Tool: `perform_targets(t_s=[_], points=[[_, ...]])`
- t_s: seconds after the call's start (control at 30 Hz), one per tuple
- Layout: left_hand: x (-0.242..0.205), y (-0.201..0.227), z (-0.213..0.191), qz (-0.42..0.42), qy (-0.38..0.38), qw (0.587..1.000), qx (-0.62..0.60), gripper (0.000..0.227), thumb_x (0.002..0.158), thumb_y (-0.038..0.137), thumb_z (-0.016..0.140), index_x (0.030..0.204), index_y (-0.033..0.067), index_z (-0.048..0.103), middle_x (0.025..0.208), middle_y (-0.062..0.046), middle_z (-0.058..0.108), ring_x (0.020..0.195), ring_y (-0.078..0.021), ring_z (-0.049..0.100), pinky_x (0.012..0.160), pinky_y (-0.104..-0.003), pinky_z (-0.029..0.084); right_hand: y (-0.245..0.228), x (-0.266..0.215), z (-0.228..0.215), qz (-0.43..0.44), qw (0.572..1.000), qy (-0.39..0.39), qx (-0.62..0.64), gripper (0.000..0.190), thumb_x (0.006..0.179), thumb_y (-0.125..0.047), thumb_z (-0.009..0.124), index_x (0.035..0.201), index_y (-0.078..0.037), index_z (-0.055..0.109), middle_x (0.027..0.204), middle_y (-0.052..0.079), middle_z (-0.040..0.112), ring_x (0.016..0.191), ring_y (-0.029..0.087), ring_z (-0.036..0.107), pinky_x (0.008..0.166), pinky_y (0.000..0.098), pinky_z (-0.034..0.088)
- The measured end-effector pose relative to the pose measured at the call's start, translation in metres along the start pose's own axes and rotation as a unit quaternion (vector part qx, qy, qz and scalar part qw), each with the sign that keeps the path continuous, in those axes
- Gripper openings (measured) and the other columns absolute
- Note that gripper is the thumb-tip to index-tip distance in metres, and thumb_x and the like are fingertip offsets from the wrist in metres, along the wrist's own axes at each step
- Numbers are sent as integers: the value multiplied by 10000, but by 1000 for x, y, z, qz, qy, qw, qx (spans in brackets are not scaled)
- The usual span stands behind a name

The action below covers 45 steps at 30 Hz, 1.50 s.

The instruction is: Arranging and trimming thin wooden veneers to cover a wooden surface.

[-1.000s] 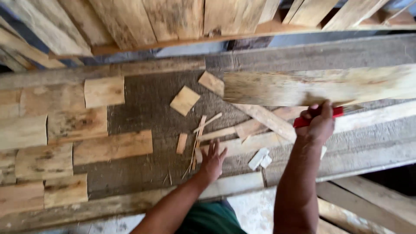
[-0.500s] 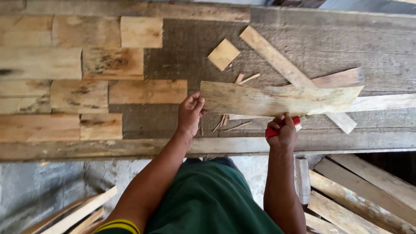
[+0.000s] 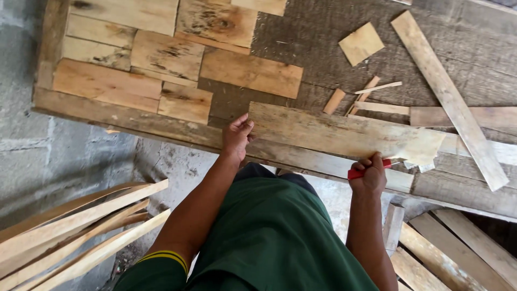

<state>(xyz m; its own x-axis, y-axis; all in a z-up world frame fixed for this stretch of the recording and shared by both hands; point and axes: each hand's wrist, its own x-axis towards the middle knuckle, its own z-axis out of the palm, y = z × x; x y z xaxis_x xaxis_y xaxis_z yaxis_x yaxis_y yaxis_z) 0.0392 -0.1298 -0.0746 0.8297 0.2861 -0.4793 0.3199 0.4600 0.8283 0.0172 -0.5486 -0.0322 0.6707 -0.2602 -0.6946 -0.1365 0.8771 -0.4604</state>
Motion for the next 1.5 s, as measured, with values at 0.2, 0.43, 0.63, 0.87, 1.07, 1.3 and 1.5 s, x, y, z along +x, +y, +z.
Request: perform_targets(t_s=[0.2,0.43,0.63,0.87,1.07,1.3,1.5], points=[[15,9,-51,-12,49,998,24,397,964,102,724,1358,109,677,966,8,723,665,-70,600,525,-266,509,25,3,-10,-2,1000,-6,-29,112,1086,-262,651,1042,-159,639,806,-90,548,645,17,497,539,180,411],[29,11,-50,-29,70,995,66,394,971,120,699,1364,139,672,996,24,733,684,-75,605,540,-275,521,40,9,-8,15,996,64,-58,105,1049,-255,671,1047,-168,613,762,-85,526,610,19,498,504,183,405],[25,26,-36,-51,79,993,78,373,992,135,667,1365,128,653,990,40,692,698,-81,592,549,-260,523,40,9,-1,15,996,54,-65,111,1060,-248,668,1051,-162,598,762,-72,524,614,25,499,508,184,409],[32,23,-30,10,81,990,116,376,982,94,668,1358,74,655,976,6,710,723,-64,617,535,-254,526,33,-12,14,-1,997,42,-71,114,1057,-247,659,1076,-162,585,796,-60,536,649,40,511,529,191,423],[24,31,-20,36,97,986,130,339,980,50,679,1316,1,664,980,-36,723,727,-77,639,533,-253,531,30,-8,10,8,998,32,-60,117,1062,-248,651,1110,-159,592,824,-55,545,682,42,537,545,191,434],[29,41,-41,65,118,985,108,328,989,45,675,1314,2,664,970,-31,717,720,-72,628,524,-251,515,38,-10,10,26,998,-14,-54,140,1082,-303,626,1074,-167,593,848,-59,553,706,52,546,548,198,425],[59,45,-80,111,134,983,59,344,973,32,696,1316,21,696,922,0,682,693,-58,572,526,-235,468,32,11,6,7,997,-54,-50,192,1104,-333,609,1009,-166,626,852,-66,568,714,46,553,557,198,424]])
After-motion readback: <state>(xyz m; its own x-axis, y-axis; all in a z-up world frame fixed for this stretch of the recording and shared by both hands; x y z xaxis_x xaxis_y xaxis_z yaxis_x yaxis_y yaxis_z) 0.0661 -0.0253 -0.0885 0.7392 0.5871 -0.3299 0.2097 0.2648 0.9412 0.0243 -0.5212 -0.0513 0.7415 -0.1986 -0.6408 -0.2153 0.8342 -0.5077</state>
